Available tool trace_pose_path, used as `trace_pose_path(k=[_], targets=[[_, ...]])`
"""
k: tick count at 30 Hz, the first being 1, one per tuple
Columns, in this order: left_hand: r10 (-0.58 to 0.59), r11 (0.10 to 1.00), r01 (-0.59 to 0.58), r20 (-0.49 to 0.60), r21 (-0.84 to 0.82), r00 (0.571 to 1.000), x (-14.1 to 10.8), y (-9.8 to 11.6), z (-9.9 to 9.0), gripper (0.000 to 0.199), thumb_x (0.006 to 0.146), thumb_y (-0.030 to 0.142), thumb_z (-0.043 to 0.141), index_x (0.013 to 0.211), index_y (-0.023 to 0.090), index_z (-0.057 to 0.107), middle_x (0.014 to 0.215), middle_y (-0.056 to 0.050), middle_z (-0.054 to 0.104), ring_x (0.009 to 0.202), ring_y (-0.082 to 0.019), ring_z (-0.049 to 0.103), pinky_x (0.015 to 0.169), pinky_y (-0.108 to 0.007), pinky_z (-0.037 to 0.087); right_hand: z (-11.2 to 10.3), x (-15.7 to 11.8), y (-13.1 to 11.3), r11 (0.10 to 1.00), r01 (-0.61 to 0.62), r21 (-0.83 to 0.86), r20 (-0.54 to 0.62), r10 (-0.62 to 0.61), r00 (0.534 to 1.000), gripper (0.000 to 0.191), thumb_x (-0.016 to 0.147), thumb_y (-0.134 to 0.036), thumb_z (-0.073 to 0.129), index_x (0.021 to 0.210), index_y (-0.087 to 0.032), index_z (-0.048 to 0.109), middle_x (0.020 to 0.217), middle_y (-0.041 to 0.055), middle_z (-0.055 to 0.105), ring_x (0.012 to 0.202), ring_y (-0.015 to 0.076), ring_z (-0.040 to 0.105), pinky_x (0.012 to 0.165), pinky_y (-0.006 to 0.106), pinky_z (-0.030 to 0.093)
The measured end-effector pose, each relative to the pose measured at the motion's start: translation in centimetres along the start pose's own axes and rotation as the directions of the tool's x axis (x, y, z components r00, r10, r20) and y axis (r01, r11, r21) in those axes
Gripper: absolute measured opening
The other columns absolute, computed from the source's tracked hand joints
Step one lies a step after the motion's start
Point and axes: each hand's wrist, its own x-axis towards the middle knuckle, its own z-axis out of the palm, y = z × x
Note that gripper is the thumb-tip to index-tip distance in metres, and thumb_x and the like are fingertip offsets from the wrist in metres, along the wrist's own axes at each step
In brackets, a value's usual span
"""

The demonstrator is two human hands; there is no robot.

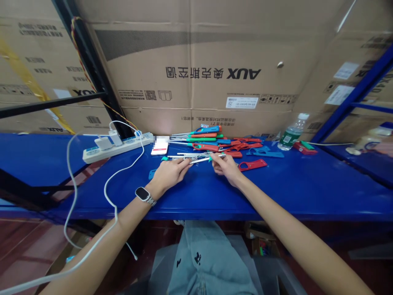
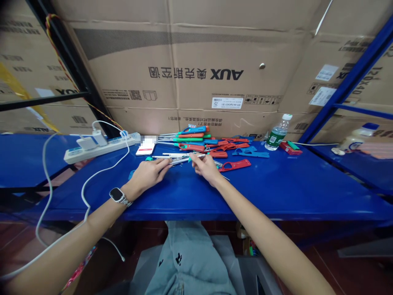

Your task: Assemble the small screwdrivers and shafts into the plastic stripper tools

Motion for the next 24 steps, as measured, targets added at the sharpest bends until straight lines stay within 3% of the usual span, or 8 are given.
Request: trace_pose_path(k=[4,9,18,24], targets=[[-0.035,0.999,0.035,0.041,-0.002,0.999,0.4,0.9,-0.3,0.032,0.108,0.038,0.04,0.12,0.02,0.063,0.106,-0.012,0.077,0.082,-0.025,0.074,0.061,-0.028,0.049,1.7,0.3,1.3,1.0,-0.012,-0.025,-0.003,0.012,1.0,0.063,0.073,-0.08,0.07,0.058,-0.021,0.052,0.043,-0.0096,0.028,0.039,0.0061,0.025,0.039,0.023,0.019],[-0.113,0.992,0.118,0.108,-0.042,0.988,0.5,1.1,-0.5,0.043,0.101,0.028,0.054,0.141,0.014,0.047,0.09,-0.012,0.077,0.078,-0.029,0.076,0.067,-0.032,0.053,3.8,1.2,2.6,0.995,0.017,-0.095,0.095,-0.008,0.995,0.064,0.075,-0.083,0.064,0.062,-0.022,0.053,0.048,-0.008,0.033,0.045,0.0081,0.032,0.042,0.023,0.025],[-0.124,0.975,0.132,0.053,-0.18,0.991,-0.1,0.3,-0.3,0.049,0.093,0.018,0.054,0.141,0.016,0.042,0.098,-0.013,0.077,0.082,-0.032,0.077,0.07,-0.036,0.056,5.0,2.6,2.2,0.932,0.182,-0.312,0.205,-0.121,0.971,0.053,0.09,-0.07,0.055,0.067,-0.023,0.048,0.056,-0.0046,0.044,0.053,0.0116,0.044,0.05,0.025,0.034],[-0.118,0.978,0.123,0.04,-0.168,0.992,0.1,0.4,-0.3,0.05,0.091,0.016,0.054,0.139,0.015,0.042,0.092,-0.011,0.077,0.079,-0.03,0.076,0.067,-0.035,0.056,6.5,2.2,2.4,0.917,0.099,-0.385,0.173,-0.034,0.984,0.061,0.099,-0.064,0.042,0.054,-0.023,0.041,0.044,-0.0043,0.039,0.044,0.0099,0.038,0.048,0.025,0.032]])
